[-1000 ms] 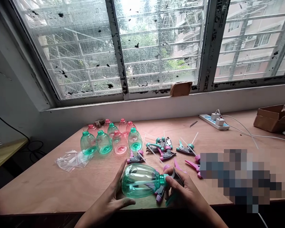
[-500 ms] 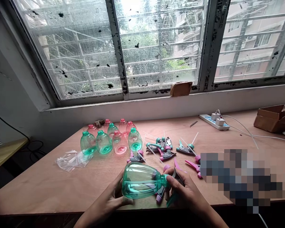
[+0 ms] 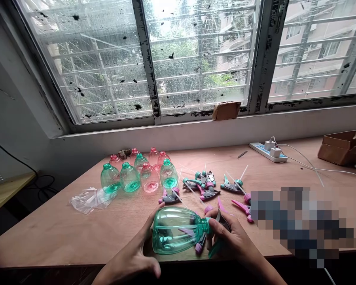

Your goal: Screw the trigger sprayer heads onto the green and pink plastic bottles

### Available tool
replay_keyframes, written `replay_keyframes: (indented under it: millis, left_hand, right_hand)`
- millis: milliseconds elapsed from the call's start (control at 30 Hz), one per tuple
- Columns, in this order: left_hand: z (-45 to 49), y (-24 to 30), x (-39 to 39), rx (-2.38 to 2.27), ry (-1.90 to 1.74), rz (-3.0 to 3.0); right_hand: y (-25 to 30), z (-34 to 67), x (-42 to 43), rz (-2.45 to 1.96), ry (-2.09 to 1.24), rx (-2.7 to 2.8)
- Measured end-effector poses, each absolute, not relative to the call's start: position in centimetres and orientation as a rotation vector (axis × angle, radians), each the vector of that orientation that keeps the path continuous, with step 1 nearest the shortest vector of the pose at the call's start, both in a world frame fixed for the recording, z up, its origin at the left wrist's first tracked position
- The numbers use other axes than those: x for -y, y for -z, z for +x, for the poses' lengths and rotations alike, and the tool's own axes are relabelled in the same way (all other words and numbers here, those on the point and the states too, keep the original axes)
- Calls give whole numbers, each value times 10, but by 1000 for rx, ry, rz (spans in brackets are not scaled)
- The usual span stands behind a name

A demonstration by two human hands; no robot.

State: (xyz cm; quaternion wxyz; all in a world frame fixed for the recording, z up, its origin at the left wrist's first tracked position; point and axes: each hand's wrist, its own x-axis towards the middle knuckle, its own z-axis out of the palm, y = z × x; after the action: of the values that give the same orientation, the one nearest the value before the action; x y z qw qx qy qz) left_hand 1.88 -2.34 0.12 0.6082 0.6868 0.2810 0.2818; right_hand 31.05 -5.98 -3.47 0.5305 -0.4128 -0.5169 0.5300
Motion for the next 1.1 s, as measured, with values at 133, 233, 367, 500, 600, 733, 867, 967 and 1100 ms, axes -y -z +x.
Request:
replay_keyframes:
  millis: [133,233,367,500,600,733,867,967,1100]
  left_hand:
    - [18,-3,25,-602,-597,1519]
    - [18,-6,26,-500,-587,1509]
    - [18,-12,26,-545,-591,1614]
    - [17,-9,22,-675,-634,1735]
    - [17,0,19,-613,-712,1653]
    - [16,3,20,-614,-723,1650]
    - [17,-10,25,-671,-615,1749]
    - [17,-17,27,-666,-565,1741]
    - [17,-11,24,-784,-676,1709]
  right_hand:
    - [39,313,58,-984,-1269,1187]
    - [43,313,56,-963,-1273,1136]
    - [46,313,54,-950,-1275,1122]
    - [43,313,54,-985,-1254,1139]
    - [38,312,55,-1017,-1249,1175]
    - [32,309,57,-1012,-1277,1188]
    - [26,306,60,-1023,-1274,1301]
    - [23,306,61,-1027,-1254,1364]
    - [25,309,60,-1058,-1221,1367]
